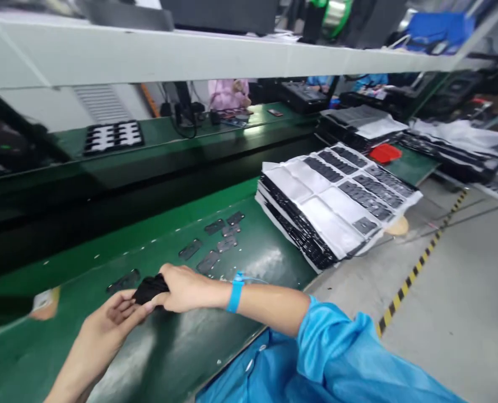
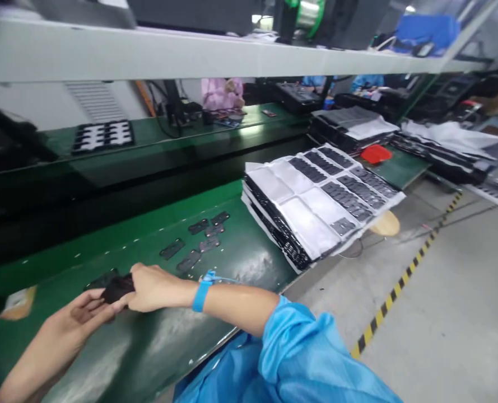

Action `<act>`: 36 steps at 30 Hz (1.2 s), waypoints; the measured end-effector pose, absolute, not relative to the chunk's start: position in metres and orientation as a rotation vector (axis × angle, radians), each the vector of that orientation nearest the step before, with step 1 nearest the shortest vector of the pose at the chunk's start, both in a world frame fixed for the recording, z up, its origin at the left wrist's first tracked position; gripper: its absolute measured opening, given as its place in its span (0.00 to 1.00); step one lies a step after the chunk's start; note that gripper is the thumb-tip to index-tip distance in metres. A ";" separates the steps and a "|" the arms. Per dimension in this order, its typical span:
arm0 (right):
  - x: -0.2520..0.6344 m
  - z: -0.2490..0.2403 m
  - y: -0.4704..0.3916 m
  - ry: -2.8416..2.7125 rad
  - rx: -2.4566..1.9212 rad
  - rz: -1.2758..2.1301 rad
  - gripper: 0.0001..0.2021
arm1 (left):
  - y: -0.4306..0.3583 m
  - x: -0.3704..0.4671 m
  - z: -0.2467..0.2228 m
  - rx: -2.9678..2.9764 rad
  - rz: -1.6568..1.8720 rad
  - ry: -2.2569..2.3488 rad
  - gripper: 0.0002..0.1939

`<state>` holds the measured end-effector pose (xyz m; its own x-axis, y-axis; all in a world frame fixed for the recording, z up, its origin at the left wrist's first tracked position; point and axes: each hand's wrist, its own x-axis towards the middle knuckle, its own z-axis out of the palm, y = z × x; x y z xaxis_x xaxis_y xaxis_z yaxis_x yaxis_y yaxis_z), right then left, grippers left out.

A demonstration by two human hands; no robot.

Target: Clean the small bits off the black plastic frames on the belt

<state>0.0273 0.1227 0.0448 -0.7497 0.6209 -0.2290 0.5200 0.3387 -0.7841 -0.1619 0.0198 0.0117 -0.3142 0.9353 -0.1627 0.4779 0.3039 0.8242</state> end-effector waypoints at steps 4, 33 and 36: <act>0.121 0.063 0.116 -1.738 -1.110 1.605 0.19 | 0.070 -0.089 0.069 1.431 0.813 1.681 0.30; 0.489 0.060 0.044 -0.372 -1.122 1.253 0.17 | 0.275 0.354 0.116 2.027 0.058 0.831 0.12; 0.488 0.059 0.049 -0.364 -1.095 1.272 0.15 | 0.286 0.355 0.118 1.855 0.007 0.853 0.14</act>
